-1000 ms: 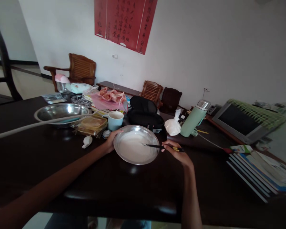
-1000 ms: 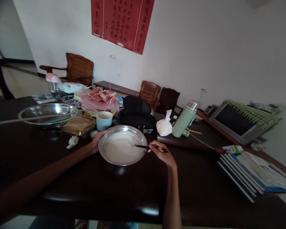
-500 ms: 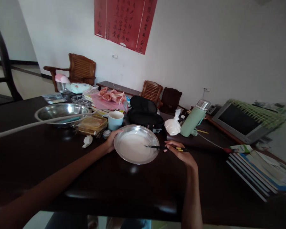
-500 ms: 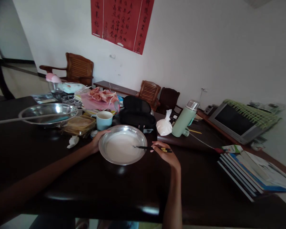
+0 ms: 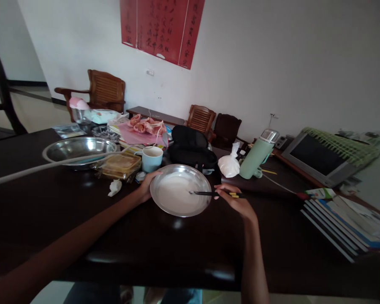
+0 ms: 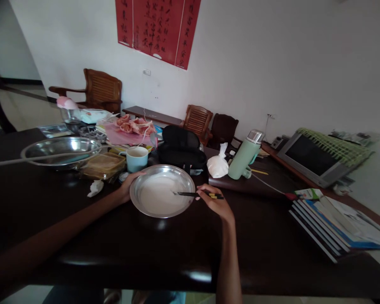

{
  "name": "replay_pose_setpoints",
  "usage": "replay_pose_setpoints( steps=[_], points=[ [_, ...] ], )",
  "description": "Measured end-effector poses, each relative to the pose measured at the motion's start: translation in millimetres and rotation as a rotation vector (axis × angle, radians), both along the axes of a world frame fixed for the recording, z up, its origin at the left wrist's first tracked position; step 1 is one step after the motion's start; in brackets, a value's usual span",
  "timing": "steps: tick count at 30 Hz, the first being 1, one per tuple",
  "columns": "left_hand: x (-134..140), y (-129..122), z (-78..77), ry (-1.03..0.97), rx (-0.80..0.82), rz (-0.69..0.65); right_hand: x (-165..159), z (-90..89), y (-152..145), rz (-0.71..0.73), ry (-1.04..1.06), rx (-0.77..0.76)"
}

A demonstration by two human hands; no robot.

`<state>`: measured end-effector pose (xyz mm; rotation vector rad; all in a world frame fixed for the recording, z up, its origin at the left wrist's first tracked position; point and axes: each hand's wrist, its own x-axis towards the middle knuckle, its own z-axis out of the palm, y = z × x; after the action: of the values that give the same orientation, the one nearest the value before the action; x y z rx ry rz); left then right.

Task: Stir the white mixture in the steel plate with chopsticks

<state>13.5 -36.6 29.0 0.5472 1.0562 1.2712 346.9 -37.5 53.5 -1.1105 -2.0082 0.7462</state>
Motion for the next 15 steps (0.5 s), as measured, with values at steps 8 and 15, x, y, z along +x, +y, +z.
replay_pose_setpoints(
  steps=[8,15],
  points=[
    [0.2,2.5,0.0,-0.019,0.031,0.006,-37.7,-6.2,-10.3,0.206,0.017,-0.070],
    [1.9,-4.7,6.2,0.006,0.014,-0.005,-7.8,3.4,-5.1,-0.034,0.022,-0.002]
  ],
)
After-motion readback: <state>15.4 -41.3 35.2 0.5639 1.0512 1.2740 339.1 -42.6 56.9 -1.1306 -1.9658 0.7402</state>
